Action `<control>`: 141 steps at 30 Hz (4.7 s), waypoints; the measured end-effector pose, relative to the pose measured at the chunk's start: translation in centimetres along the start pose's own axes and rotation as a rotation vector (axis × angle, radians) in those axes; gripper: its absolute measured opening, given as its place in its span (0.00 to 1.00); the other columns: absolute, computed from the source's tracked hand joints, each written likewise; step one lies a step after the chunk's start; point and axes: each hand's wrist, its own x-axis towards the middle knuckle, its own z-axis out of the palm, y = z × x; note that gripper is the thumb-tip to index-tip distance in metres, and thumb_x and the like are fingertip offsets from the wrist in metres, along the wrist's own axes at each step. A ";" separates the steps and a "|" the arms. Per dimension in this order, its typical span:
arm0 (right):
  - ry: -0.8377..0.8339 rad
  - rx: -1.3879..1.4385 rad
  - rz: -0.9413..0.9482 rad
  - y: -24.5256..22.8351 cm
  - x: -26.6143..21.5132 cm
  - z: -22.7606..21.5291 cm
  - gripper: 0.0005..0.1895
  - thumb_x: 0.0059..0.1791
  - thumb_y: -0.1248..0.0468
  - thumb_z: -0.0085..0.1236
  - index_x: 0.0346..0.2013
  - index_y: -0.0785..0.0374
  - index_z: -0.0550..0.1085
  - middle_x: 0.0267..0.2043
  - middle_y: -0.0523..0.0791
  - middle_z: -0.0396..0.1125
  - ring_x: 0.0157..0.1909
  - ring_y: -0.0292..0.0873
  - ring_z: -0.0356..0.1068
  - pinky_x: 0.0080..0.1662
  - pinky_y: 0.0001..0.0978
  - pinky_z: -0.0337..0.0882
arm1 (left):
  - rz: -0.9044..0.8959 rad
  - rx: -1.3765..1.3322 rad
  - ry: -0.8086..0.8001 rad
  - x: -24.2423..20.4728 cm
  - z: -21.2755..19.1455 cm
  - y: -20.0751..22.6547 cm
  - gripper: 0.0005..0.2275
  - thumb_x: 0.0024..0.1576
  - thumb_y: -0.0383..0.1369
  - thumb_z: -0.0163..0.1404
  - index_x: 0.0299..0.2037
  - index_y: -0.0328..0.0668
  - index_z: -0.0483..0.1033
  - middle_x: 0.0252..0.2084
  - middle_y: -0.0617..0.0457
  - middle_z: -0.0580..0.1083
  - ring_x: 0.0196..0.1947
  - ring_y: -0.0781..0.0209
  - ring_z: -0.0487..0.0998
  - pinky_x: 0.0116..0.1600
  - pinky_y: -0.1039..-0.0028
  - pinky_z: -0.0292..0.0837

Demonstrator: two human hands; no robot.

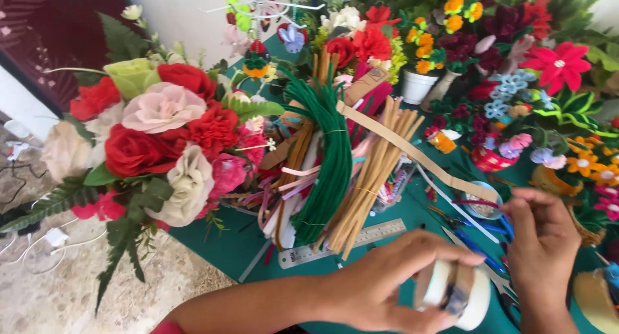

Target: The person wraps a paper cup with cardboard strips, securing them with a glue gun and scissors to create a decorative base.

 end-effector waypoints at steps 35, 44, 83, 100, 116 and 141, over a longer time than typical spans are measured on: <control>-0.661 -0.418 -0.506 -11.6 9.4 28.3 0.09 0.49 0.58 0.63 0.39 0.59 0.83 0.33 0.45 0.76 0.30 0.49 0.72 0.29 0.47 0.71 | -0.305 -0.168 -0.029 -9.4 -6.1 -6.0 0.31 0.61 0.62 0.36 0.70 0.57 0.62 0.57 0.49 0.68 0.59 0.48 0.69 0.64 0.57 0.62; -0.391 0.322 -0.025 -13.9 11.3 22.0 0.10 0.57 0.62 0.57 0.32 0.57 0.79 0.31 0.39 0.71 0.23 0.29 0.59 0.30 0.24 0.60 | -0.563 -0.230 -0.128 -7.7 -6.7 -4.8 0.24 0.61 0.52 0.40 0.68 0.63 0.64 0.63 0.51 0.67 0.66 0.52 0.66 0.64 0.62 0.61; 0.160 0.196 -0.225 2.0 -3.0 -0.4 0.10 0.43 0.71 0.74 0.38 0.64 0.84 0.35 0.48 0.77 0.17 0.36 0.67 0.19 0.23 0.63 | -0.322 -0.555 0.575 11.3 4.6 -8.2 0.29 0.61 0.32 0.53 0.72 0.54 0.57 0.71 0.29 0.56 0.69 0.33 0.60 0.70 0.44 0.54; 0.153 0.010 -0.353 1.2 -4.0 1.0 0.07 0.45 0.69 0.72 0.38 0.62 0.85 0.33 0.48 0.78 0.26 0.46 0.76 0.20 0.26 0.71 | -0.354 -0.745 0.505 9.3 4.4 -10.9 0.26 0.63 0.32 0.50 0.71 0.51 0.54 0.72 0.37 0.55 0.70 0.45 0.58 0.70 0.49 0.58; 0.118 -0.172 -0.522 0.5 -3.7 -0.6 0.12 0.44 0.69 0.71 0.43 0.57 0.85 0.34 0.45 0.77 0.23 0.44 0.73 0.21 0.31 0.72 | -0.401 -0.736 0.500 9.3 4.1 -12.1 0.28 0.62 0.31 0.51 0.70 0.50 0.50 0.61 0.39 0.62 0.59 0.49 0.69 0.63 0.57 0.71; 0.315 -0.057 -0.336 4.1 -2.2 -3.2 0.08 0.58 0.79 0.48 0.46 0.71 0.75 0.40 0.56 0.75 0.44 0.60 0.76 0.47 0.49 0.73 | -0.361 -0.731 0.511 9.7 2.5 -11.2 0.27 0.63 0.44 0.47 0.68 0.51 0.49 0.58 0.42 0.62 0.57 0.54 0.67 0.59 0.69 0.70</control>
